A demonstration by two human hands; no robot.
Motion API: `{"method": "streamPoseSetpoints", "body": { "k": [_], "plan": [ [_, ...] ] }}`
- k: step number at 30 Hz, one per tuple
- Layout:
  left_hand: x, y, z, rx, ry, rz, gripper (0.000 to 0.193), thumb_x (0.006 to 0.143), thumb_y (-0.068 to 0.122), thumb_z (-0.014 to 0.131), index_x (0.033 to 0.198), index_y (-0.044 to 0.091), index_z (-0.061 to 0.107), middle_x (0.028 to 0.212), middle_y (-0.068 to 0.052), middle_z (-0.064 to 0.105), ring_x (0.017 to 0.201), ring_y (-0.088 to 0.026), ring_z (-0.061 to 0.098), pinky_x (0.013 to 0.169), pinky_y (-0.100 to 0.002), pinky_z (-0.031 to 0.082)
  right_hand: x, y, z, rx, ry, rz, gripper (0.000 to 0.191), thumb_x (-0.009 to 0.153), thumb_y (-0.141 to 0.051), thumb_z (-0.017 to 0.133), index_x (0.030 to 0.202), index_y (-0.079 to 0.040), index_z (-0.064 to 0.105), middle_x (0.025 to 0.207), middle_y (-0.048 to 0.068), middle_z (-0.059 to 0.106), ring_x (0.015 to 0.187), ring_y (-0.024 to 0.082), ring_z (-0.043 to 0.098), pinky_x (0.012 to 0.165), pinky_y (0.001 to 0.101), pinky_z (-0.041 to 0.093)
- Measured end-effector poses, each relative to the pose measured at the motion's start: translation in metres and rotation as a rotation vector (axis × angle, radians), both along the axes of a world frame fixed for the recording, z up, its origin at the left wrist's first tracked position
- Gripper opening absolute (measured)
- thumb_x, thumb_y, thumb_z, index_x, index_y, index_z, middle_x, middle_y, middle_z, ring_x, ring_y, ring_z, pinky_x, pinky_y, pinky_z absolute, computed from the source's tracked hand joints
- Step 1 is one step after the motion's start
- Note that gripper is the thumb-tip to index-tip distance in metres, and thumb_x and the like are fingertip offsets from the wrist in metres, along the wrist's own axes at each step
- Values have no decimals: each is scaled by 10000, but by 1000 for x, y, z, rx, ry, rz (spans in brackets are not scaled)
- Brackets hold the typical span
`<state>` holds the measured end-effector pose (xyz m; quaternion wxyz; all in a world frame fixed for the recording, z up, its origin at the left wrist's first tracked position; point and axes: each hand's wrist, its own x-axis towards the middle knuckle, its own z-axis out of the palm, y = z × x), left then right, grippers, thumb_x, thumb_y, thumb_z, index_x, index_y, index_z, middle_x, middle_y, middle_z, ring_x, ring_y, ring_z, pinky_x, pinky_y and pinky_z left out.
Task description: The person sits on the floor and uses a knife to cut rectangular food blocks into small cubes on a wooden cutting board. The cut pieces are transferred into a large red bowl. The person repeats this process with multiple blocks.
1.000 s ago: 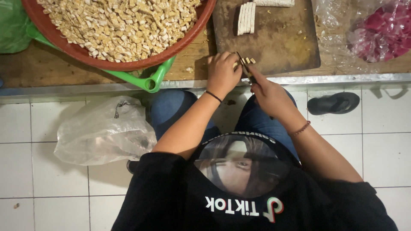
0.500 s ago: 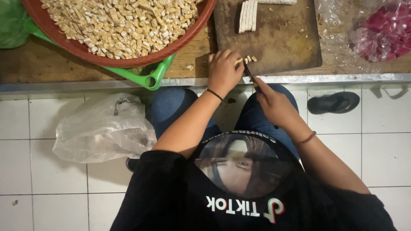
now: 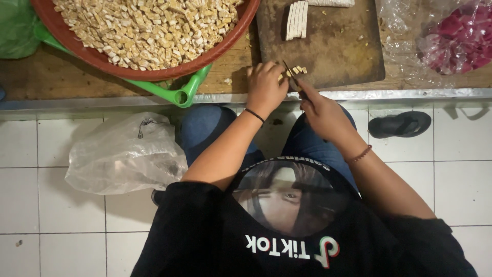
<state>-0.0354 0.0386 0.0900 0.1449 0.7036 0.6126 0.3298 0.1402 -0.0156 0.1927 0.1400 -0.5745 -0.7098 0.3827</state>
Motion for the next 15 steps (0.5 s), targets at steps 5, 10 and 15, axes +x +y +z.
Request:
{"method": "streamPoseSetpoints", "body": {
  "k": [5, 10, 15],
  "plan": [
    [0, 2, -4, 8, -21, 8, 165, 844, 226, 719, 948, 101, 746, 998, -64, 693, 1012, -304, 632, 966, -513, 390, -2, 5, -7, 22, -13, 21, 547, 997, -162, 525, 1537, -197, 440, 822, 189, 716, 732, 333, 721, 701, 448, 542],
    [0, 2, -5, 38, -27, 12, 159, 848, 230, 719, 951, 112, 743, 972, -55, 685, 992, -297, 633, 951, -501, 402, 7, -3, -17, 26, -82, 21, 558, 991, -171, 547, 1539, -210, 454, 887, 245, 712, 833, 437, 690, 740, 508, 518],
    [0, 2, -6, 14, -33, 13, 139, 875, 237, 717, 949, 124, 749, 971, -46, 688, 994, -282, 637, 962, -489, 396, 22, -18, -19, 134, -33, 68, 547, 1000, -172, 561, 1538, -181, 465, 964, 260, 708, 902, 457, 677, 751, 506, 523]
  ]
}}
